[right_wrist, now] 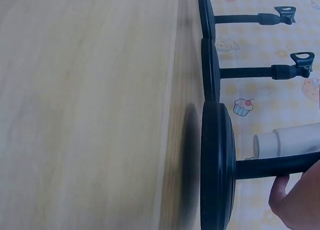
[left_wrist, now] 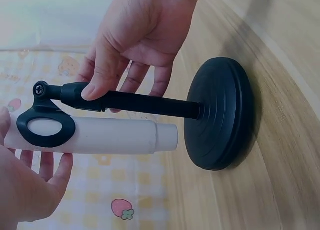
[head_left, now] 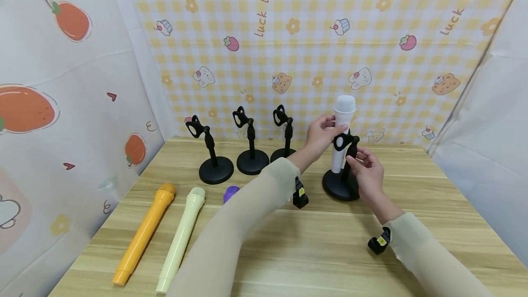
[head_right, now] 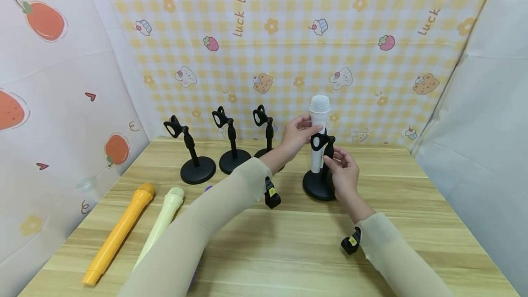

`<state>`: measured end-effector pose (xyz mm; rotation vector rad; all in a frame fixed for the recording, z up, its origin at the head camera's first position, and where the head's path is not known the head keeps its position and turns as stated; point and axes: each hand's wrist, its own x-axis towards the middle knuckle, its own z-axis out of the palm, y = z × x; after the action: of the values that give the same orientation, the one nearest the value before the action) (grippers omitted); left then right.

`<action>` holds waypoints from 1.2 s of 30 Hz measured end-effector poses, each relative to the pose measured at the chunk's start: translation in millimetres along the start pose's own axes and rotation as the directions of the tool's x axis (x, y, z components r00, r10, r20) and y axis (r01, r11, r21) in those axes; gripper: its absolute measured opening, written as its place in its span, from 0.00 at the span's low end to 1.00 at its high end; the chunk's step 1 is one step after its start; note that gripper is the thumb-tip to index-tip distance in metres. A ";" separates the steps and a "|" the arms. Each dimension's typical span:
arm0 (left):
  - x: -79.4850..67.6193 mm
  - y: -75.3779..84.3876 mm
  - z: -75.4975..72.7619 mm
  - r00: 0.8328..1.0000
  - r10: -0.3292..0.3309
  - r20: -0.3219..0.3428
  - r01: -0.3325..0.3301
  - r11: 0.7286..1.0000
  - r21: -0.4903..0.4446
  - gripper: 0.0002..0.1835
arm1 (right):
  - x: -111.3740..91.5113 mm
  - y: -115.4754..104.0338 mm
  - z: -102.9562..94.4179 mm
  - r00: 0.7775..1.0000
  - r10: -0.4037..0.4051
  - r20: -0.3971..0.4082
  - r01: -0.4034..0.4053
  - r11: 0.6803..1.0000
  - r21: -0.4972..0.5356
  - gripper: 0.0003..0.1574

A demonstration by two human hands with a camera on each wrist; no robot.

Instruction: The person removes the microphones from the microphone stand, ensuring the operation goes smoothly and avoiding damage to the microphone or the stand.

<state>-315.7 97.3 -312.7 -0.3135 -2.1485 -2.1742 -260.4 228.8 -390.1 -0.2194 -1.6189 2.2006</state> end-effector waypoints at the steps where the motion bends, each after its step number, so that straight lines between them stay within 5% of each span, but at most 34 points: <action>1: -1.2 1.1 -1.5 1.000 -0.004 -0.001 0.004 1.000 -0.005 0.19 | -0.8 -1.0 0.0 1.000 0.006 0.012 -0.006 1.000 0.001 0.17; 23: -38.9 26.3 -28.6 0.999 -0.049 0.008 0.049 0.999 0.005 0.17 | -30.9 -15.1 -1.1 0.973 0.041 0.226 -0.044 0.999 0.010 0.18; 36: -58.2 23.3 -40.8 1.000 -0.018 0.014 0.019 1.000 -0.005 0.20 | -46.9 -14.9 -3.5 0.951 0.076 0.300 -0.078 0.997 -0.005 0.16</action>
<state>-258.3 50.8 -301.1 -0.3114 -2.1618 -2.1946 -213.3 216.7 -382.3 0.0603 -1.7850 2.3915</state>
